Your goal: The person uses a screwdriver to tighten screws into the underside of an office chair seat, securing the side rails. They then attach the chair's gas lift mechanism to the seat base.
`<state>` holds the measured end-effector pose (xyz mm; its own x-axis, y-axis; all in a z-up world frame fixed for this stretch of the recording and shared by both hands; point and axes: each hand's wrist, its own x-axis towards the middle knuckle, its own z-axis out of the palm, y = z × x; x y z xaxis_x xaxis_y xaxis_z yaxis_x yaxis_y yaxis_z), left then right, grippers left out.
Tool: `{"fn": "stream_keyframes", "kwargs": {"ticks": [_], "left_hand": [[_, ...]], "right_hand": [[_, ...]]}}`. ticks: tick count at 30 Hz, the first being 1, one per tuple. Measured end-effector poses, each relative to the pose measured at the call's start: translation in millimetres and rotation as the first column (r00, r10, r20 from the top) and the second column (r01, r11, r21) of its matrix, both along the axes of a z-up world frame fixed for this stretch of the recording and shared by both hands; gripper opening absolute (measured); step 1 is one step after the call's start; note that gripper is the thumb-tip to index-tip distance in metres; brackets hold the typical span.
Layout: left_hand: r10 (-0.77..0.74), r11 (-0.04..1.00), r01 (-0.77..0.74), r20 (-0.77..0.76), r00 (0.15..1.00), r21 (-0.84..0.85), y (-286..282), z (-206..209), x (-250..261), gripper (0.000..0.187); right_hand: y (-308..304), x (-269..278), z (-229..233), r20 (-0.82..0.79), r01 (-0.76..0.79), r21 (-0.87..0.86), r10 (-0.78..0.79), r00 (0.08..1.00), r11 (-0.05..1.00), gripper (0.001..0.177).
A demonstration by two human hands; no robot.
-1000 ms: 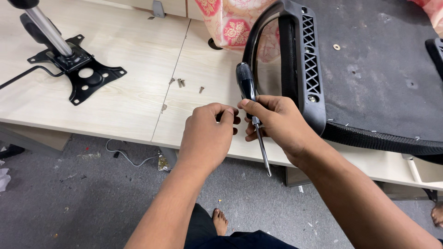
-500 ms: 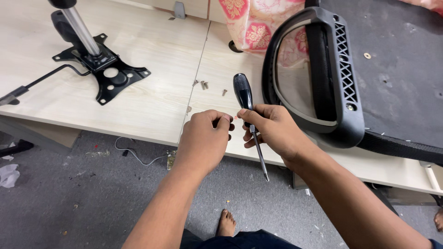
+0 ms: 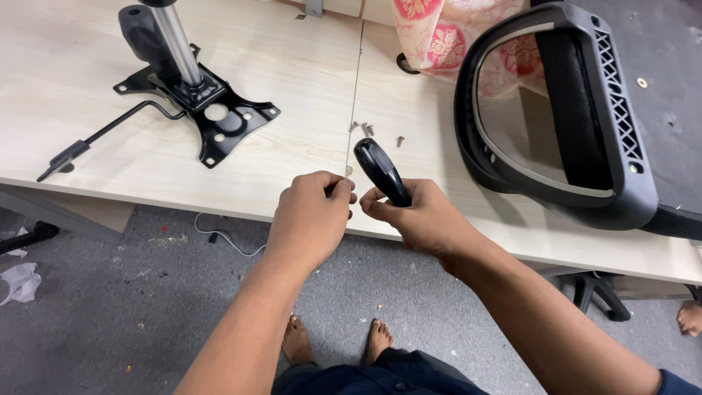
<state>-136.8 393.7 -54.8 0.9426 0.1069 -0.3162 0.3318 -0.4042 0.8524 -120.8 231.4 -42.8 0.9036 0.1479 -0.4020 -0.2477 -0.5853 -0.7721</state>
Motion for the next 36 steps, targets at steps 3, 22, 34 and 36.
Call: {"fn": "stream_keyframes", "kwargs": {"ticks": [3, 22, 34, 36], "left_hand": [[-0.009, 1.0, 0.01, -0.051, 0.999, 0.013, 20.7, -4.7, 0.2, 0.03], [0.204, 0.979, -0.204, -0.188, 0.961, 0.017, 73.0, -61.3, 43.4, 0.029], [0.468, 0.849, -0.499, 0.194, 0.862, 0.173, 68.5, -89.6, 78.2, 0.028], [0.461, 0.84, -0.503, 0.222, 0.859, 0.204, 77.8, -91.2, 86.6, 0.025]], "right_hand": [[21.3, 0.9, -4.5, -0.022, 0.007, -0.025, -0.007, 1.0, 1.0, 0.026], [61.3, 91.4, -37.7, -0.006, -0.24, -0.147, 0.242, 0.97, 0.959, 0.031], [57.7, 153.2, -83.9, 0.122, -0.261, 0.084, 0.25, 0.96, 0.962, 0.032], [64.0, 161.6, -91.0, 0.127, -0.244, 0.094, 0.231, 0.965, 0.965, 0.031]]}}
